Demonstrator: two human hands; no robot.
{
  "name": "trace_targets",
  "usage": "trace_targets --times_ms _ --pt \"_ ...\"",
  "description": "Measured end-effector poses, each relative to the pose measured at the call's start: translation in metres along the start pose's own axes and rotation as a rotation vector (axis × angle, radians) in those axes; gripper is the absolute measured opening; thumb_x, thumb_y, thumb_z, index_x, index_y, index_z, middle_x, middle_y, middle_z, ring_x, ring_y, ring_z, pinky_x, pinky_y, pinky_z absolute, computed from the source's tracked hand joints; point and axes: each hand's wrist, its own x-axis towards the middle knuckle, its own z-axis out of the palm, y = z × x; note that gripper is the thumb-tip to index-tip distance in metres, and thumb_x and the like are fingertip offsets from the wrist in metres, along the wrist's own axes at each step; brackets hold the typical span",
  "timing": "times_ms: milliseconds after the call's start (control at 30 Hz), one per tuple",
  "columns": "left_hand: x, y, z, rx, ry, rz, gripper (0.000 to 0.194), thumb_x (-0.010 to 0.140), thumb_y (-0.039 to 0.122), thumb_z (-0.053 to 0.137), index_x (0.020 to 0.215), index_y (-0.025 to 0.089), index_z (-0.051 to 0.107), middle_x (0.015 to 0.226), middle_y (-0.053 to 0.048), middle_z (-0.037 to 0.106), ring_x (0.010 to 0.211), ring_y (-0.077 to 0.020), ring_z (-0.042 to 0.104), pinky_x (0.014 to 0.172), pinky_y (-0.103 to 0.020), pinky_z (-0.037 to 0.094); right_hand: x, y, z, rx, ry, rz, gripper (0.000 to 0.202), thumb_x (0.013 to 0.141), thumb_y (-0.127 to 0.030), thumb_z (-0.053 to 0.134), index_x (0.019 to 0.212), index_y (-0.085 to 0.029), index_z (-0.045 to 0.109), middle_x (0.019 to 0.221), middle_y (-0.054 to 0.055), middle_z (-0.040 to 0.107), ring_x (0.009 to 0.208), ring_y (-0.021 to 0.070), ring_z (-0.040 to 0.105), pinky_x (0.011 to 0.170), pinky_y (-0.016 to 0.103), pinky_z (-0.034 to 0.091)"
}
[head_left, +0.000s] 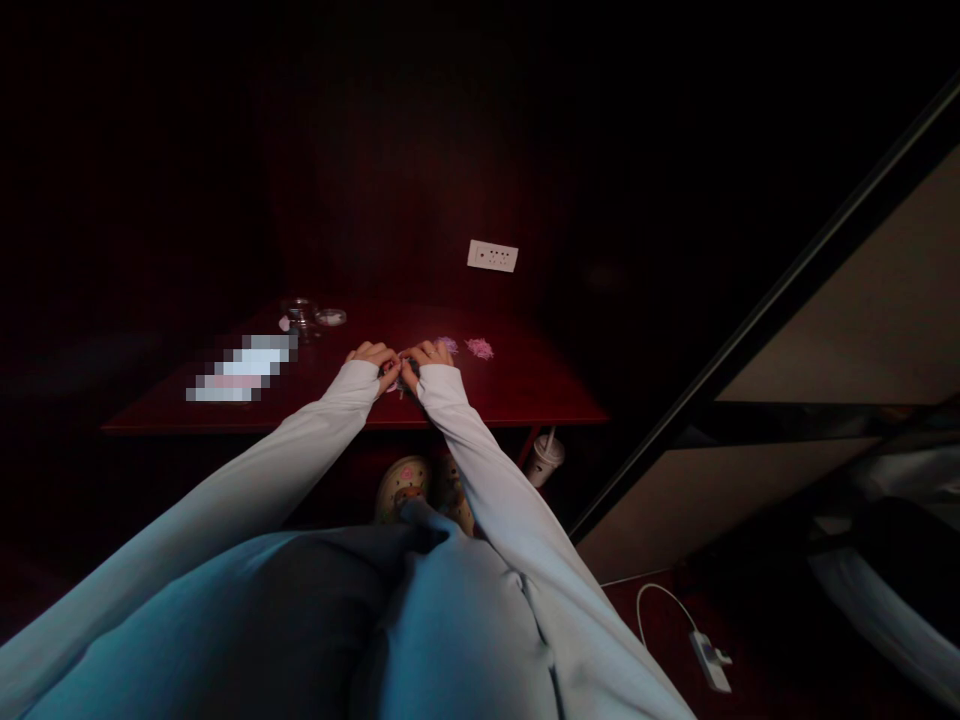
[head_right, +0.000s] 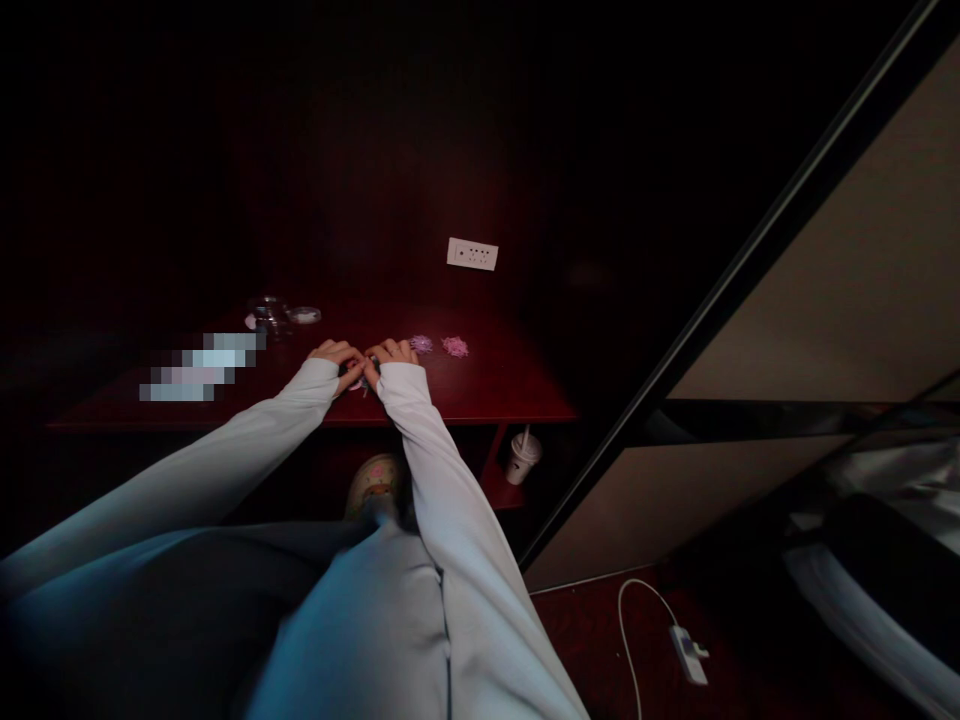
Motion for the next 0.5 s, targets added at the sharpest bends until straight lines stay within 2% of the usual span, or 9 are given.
trace_targets --times_ms 133,267,333,400,500 --pt "0.002 -0.006 -0.001 -0.093 0.053 -0.074 0.014 0.086 0.033 0.060 0.078 0.023 0.066 0.076 -0.004 0.059 0.085 -0.0250 0.056 0.084 -0.038 0.045 -0.003 -0.004 -0.004 -0.006 -0.017 0.006 0.029 0.108 -0.033 0.050 0.125 -0.023 0.071 0.126 0.008 0.067 0.121 0.0256 0.050 0.103 0.036 0.041" --pt "0.006 -0.019 -0.001 -0.291 0.220 -0.335 0.010 0.080 0.032 0.060 0.078 0.023 0.064 0.069 0.000 0.051 0.077 -0.0211 0.055 0.082 -0.035 0.048 -0.005 -0.005 -0.008 0.016 -0.017 0.021 0.029 0.108 -0.032 0.049 0.126 -0.024 0.071 0.126 0.008 0.067 0.122 0.0252 0.050 0.106 0.036 0.039" --pt "0.006 -0.024 -0.001 -0.390 0.264 -0.415 0.010 0.077 0.032 0.061 0.078 0.022 0.064 0.069 0.001 0.051 0.075 -0.0194 0.055 0.080 -0.034 0.049 -0.005 -0.002 -0.009 0.039 -0.006 0.059 0.029 0.107 -0.031 0.051 0.126 -0.024 0.072 0.126 0.007 0.067 0.122 0.0252 0.050 0.105 0.036 0.039" --pt "0.005 -0.025 -0.001 -0.446 0.261 -0.409 0.010 0.076 0.031 0.061 0.080 0.022 0.064 0.070 0.001 0.054 0.074 -0.0184 0.056 0.082 -0.034 0.050 -0.005 0.005 -0.010 0.056 0.013 0.131 0.028 0.106 -0.029 0.052 0.125 -0.024 0.073 0.125 0.007 0.066 0.120 0.0254 0.050 0.104 0.036 0.039" --pt "0.002 -0.020 -0.002 -0.417 0.217 -0.353 0.011 0.077 0.027 0.061 0.085 0.022 0.067 0.073 0.000 0.060 0.078 -0.0191 0.058 0.090 -0.037 0.051 -0.005 0.016 -0.010 0.072 0.070 0.229 0.028 0.104 -0.028 0.054 0.123 -0.023 0.073 0.125 0.009 0.065 0.119 0.0266 0.049 0.102 0.036 0.039"
